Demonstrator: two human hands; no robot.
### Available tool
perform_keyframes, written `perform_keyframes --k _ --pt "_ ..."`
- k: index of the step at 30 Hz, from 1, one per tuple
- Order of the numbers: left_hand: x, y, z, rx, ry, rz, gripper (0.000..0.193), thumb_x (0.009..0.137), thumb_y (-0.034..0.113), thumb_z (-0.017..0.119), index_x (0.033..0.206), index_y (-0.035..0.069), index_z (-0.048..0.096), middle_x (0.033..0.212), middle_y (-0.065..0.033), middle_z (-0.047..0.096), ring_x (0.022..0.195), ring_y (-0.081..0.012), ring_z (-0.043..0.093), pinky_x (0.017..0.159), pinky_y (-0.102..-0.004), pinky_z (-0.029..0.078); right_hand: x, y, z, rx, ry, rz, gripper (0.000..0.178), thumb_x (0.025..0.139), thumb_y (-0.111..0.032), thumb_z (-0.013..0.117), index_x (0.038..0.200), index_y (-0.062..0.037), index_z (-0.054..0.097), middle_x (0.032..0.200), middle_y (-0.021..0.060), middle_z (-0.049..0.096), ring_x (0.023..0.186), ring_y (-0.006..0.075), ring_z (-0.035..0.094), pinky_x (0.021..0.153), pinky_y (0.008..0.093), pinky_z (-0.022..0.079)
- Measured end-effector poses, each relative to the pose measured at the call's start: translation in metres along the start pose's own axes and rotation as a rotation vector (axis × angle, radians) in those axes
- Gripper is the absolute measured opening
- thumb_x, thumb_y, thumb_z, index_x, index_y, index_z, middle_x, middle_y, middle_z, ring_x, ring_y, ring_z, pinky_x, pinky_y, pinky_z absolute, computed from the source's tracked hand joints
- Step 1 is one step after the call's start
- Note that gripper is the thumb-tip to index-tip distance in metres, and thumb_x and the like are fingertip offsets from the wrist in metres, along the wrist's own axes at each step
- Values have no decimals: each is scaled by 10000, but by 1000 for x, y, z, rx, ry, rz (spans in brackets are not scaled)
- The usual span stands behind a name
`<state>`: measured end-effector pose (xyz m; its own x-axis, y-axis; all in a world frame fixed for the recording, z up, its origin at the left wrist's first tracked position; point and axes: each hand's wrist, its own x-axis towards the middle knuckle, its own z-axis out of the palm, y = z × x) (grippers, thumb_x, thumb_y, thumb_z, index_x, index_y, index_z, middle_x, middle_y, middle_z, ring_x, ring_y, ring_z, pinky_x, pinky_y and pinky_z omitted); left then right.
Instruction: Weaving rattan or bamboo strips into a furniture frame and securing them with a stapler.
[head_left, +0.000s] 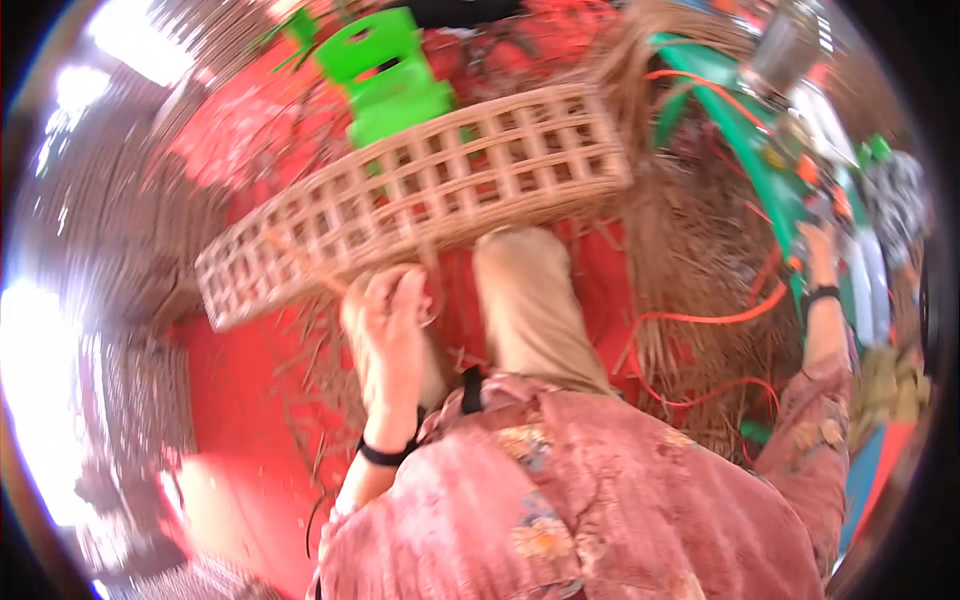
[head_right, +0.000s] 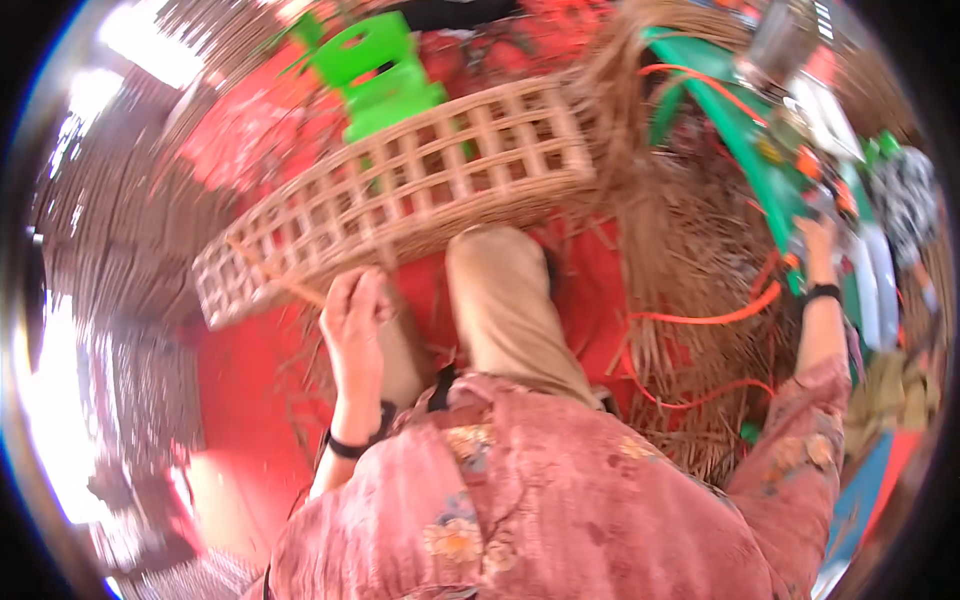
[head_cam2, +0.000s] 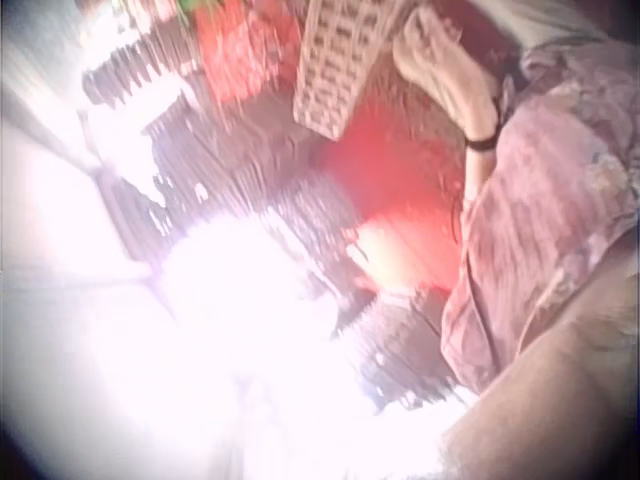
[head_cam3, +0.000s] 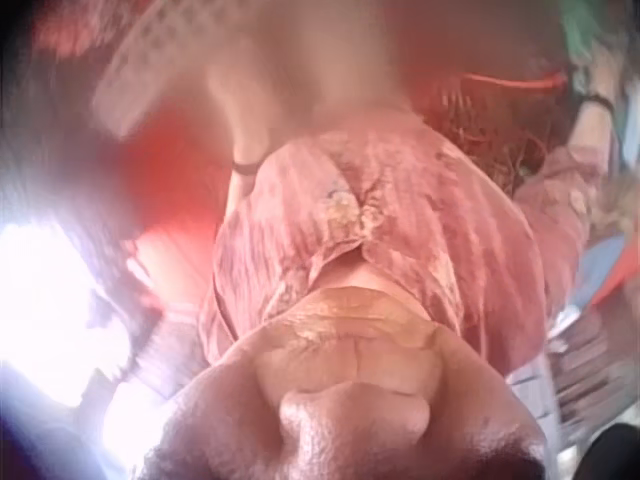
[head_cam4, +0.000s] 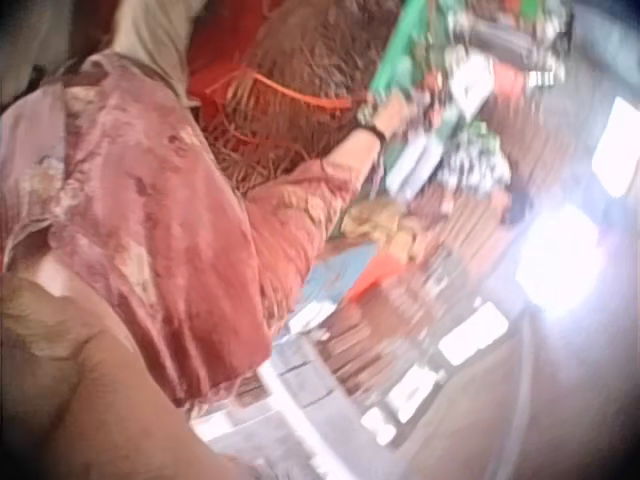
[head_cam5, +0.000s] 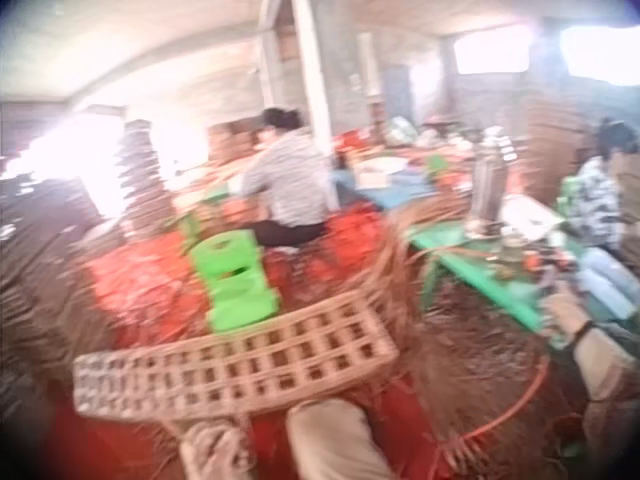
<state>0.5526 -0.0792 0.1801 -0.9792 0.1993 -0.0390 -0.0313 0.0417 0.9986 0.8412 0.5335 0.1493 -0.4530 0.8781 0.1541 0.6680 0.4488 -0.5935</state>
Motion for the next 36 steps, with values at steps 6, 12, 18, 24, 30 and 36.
perform_keyframes --k 6,12,18,24,30,36 --pt "22 24 1 646 71 749 123 827 77 643 943 36 658 949 -60 582 909 -208 540 816 -325 434 51 64 5 -514 184 67 479 764 -377 635 934 71 636 919 248 649 886 385 618 793 432 456" --pt "31 23 18 993 62 803 166 830 130 628 973 53 662 1041 -99 607 1038 -268 529 933 -407 403 -7 91 -34 -634 401 1 354 837 -285 519 960 28 632 958 277 631 953 445 582 828 505 447" --pt "13 5 21 747 -23 794 174 911 120 549 1009 -11 608 1016 -117 584 945 -258 546 853 -371 436 -126 79 -67 -611 161 534 311 793 -215 569 1010 7 582 967 258 641 930 364 637 805 462 505" --pt "-16 1 16 672 -273 730 291 884 280 593 964 1 604 997 -118 590 961 -272 547 869 -390 425 -146 53 -52 -628 336 599 331 822 -207 552 1056 26 525 1006 245 646 950 373 638 833 461 495" --pt "-38 32 10 572 -663 579 517 838 488 581 997 -3 607 1008 -120 583 987 -253 542 866 -401 417 -141 76 -61 -657 558 494 301 867 -213 494 1078 0 523 1009 250 632 969 380 617 795 493 489" --pt "-41 51 -27 220 -894 263 536 870 449 534 1107 -32 552 1110 -140 545 1073 -252 510 918 -392 391 -145 1 -119 -561 816 90 297 890 -200 503 1105 -7 577 862 113 591 751 212 546 640 337 429"
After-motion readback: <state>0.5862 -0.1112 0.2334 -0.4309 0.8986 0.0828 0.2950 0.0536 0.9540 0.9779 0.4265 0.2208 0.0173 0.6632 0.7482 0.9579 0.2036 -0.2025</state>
